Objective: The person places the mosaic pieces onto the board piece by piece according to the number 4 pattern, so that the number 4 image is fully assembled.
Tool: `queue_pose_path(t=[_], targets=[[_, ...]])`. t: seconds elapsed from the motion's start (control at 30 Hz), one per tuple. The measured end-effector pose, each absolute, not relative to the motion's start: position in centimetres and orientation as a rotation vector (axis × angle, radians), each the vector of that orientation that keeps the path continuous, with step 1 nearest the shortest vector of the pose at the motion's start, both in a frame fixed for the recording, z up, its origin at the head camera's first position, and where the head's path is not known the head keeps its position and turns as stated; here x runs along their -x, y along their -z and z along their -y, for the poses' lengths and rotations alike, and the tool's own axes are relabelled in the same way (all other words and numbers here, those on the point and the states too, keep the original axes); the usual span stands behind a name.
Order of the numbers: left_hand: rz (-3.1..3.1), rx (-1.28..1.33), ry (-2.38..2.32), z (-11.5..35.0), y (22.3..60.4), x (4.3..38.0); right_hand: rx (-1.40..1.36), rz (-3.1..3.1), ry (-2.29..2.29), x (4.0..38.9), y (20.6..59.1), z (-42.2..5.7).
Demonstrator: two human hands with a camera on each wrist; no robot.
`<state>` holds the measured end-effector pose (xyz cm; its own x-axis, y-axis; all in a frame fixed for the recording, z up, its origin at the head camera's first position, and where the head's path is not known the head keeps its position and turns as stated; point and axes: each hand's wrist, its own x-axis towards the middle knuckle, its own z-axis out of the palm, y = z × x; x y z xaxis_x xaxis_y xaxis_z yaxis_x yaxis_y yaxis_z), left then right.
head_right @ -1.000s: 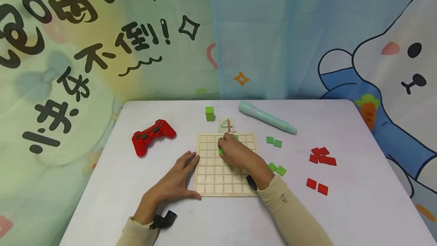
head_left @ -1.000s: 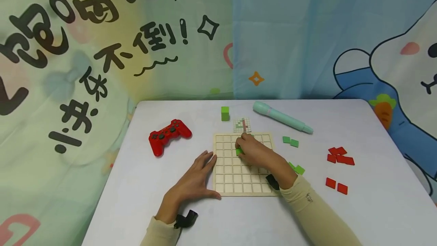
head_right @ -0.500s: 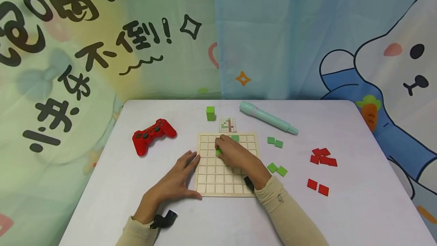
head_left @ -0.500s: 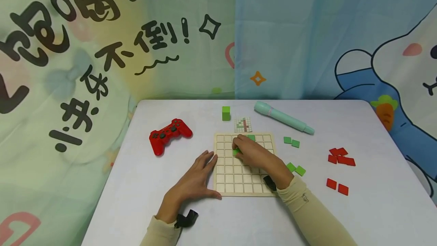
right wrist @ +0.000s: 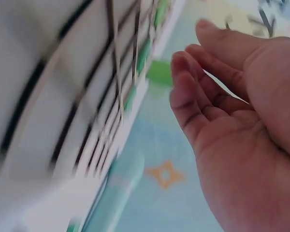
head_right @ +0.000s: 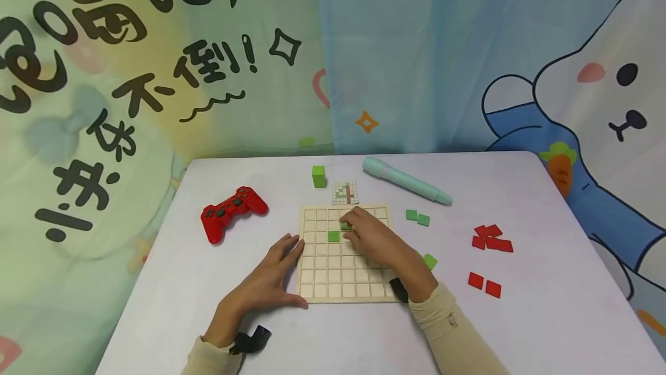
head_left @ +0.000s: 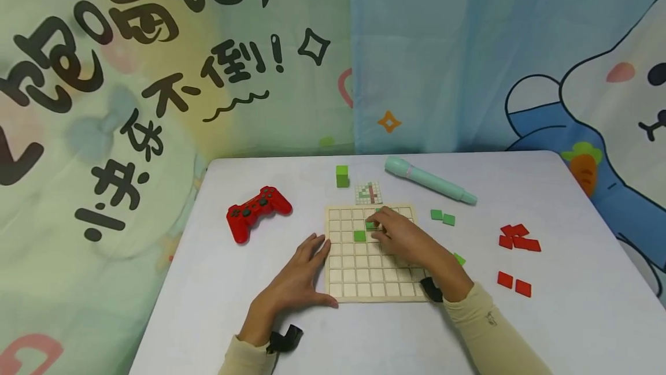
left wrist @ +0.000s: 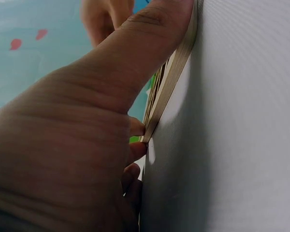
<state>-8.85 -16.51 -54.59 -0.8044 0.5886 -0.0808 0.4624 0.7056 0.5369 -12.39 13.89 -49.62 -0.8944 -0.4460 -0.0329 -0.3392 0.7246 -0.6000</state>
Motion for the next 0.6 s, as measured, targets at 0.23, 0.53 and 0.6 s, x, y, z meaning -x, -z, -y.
queue_pose_path(t=[0.23, 0.53, 0.6], targets=[[-2.666, -0.799, -0.745, 16.2, 54.6, 8.4, 0.254, -2.979, 0.969, 8.1, 48.8, -22.0], [-2.647, -0.782, -0.785, 16.2, 54.7, 8.4, -0.053, -2.944, 0.898, 3.7, 50.6, -26.9], [-2.644, -0.791, -0.787, 16.0, 54.7, 8.5, -0.063, -2.92, 0.9, 3.3, 51.1, -27.2]])
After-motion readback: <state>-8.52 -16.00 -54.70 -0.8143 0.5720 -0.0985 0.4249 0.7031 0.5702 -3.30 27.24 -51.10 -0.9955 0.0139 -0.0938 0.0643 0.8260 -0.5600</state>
